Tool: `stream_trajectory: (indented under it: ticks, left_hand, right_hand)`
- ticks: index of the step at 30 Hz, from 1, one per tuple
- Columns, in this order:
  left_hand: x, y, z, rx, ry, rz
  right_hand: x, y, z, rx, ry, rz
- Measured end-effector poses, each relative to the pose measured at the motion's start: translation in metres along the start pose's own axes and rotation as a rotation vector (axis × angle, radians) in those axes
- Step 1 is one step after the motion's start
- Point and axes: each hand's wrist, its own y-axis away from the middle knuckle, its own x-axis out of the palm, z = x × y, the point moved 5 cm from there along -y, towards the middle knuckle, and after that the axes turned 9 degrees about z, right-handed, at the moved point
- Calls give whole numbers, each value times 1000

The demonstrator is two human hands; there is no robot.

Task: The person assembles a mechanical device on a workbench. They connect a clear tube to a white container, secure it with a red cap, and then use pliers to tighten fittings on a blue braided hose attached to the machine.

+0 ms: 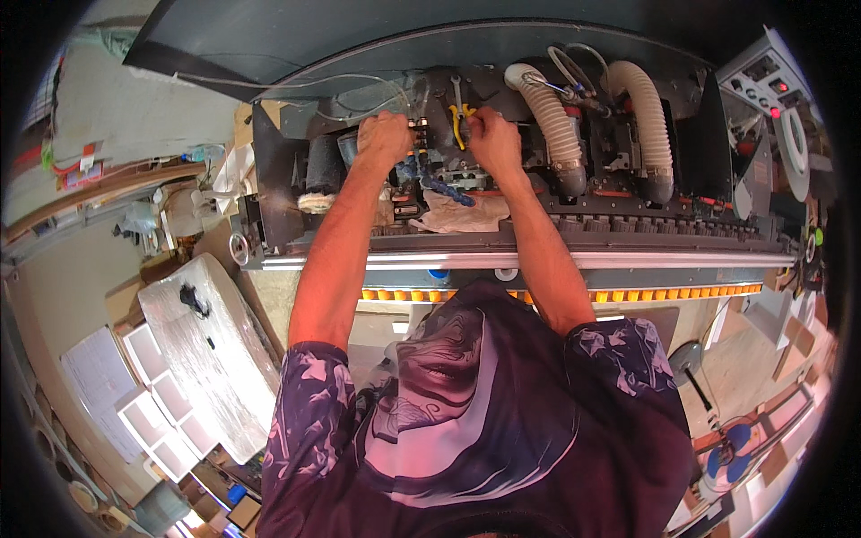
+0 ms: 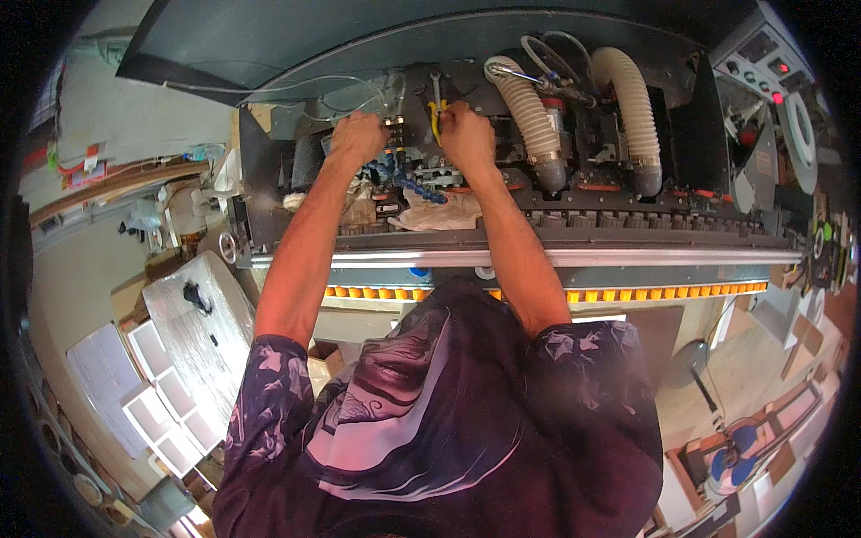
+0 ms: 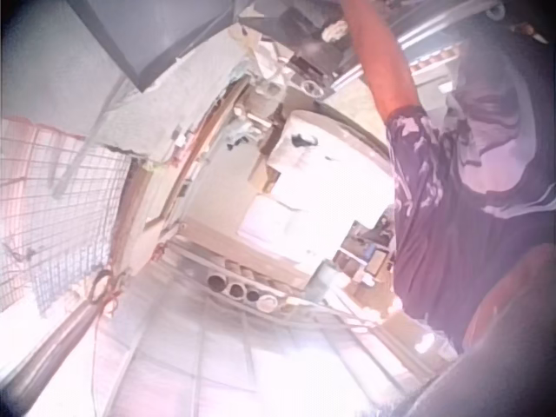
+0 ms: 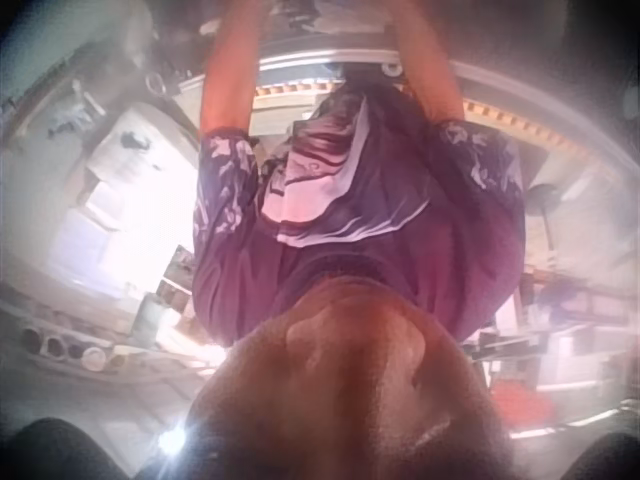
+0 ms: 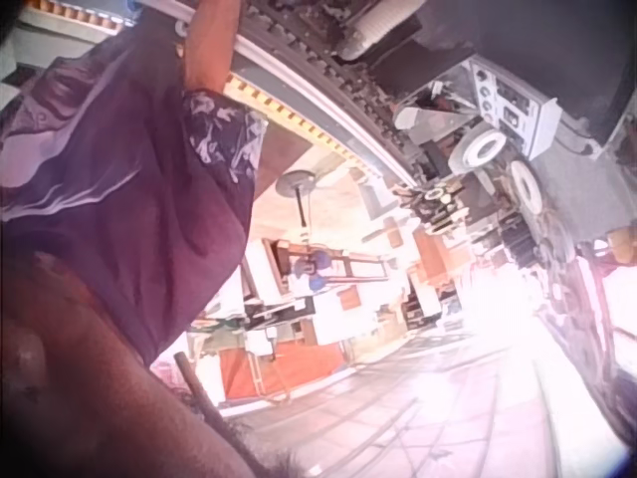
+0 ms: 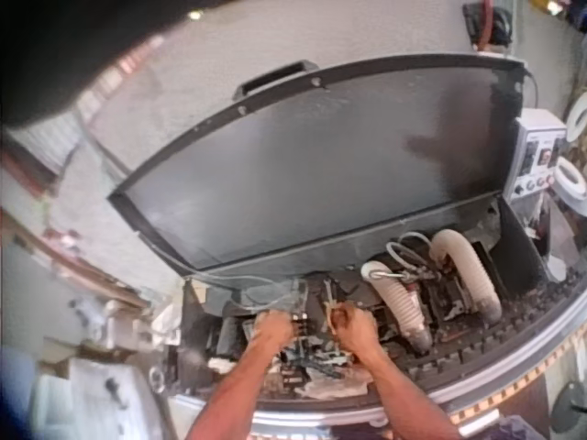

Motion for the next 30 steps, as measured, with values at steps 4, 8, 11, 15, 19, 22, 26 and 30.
stream_trajectory:
  ticks: [4, 8, 11, 15, 19, 22, 26, 30]
  left_hand:
    - [-4, 2, -2, -22, -3, 58]
    - [2, 7, 17, -80, 94, 31]
    - [-11, 33, 34, -73, 255, -108]
    - [-25, 105, 65, 20, 632, -521]
    - [28, 193, 100, -34, 904, -890]
    - [95, 249, 111, -178, 1070, -908]
    - [165, 296, 102, -304, 1244, -861]
    - [200, 313, 89, -358, 1419, -833]
  right_hand:
    - [4, -1, 0, -53, 146, 19]
    - [23, -12, 15, -75, 390, 153]
    - [34, -18, 23, -79, 623, 180]
    - [30, -13, 36, -59, 810, 262]
    - [29, -19, 17, 75, 862, 318]
    - [27, -25, -6, 124, 849, 387]
    - [22, -31, -27, 57, 844, 422]
    - [7, -35, -18, 93, 715, 368]
